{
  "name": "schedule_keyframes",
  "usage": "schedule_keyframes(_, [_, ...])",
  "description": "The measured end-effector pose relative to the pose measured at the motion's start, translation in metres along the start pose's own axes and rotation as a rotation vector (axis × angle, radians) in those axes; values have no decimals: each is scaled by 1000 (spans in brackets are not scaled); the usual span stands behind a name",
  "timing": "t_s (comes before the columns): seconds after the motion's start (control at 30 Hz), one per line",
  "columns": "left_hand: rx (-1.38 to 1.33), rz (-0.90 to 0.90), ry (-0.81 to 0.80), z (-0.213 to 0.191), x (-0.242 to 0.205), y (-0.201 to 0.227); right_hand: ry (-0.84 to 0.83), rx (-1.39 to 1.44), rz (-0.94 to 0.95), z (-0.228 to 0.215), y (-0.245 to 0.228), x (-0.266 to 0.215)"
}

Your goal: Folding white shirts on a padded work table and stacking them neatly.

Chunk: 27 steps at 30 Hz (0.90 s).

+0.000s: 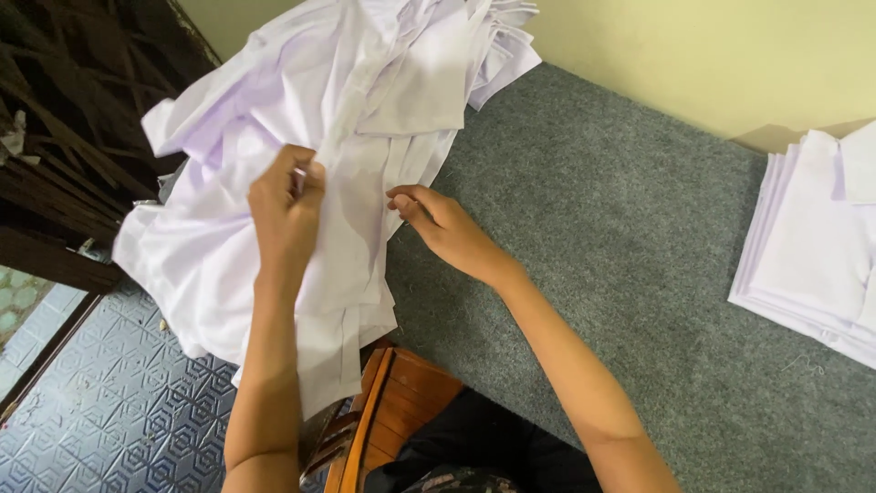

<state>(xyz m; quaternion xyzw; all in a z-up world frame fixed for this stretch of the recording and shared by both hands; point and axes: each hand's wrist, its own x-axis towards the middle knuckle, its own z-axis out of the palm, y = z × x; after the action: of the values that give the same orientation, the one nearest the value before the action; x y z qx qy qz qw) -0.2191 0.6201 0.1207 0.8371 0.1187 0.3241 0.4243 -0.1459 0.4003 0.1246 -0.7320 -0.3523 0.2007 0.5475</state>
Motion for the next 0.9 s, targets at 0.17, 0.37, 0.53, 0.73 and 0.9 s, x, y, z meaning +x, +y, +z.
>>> schedule_keyframes(0.17, [-236,-38,-301,18,-31,70,15,339,126,-6,-17,1])
schedule_keyframes(0.37, [-388,34,-825,37,-68,117,120,824,313,-17,-56,-10])
schedule_keyframes(0.53, [-358,202,-937,29,-75,139,235,687,310,-42,-41,-18])
schedule_keyframes(0.73, [-155,428,-322,-14,-47,117,526,918,72,-86,-26,-21])
schedule_keyframes(0.9, [176,298,15,-35,-33,132,551,1055,-161,-117,-43,-57])
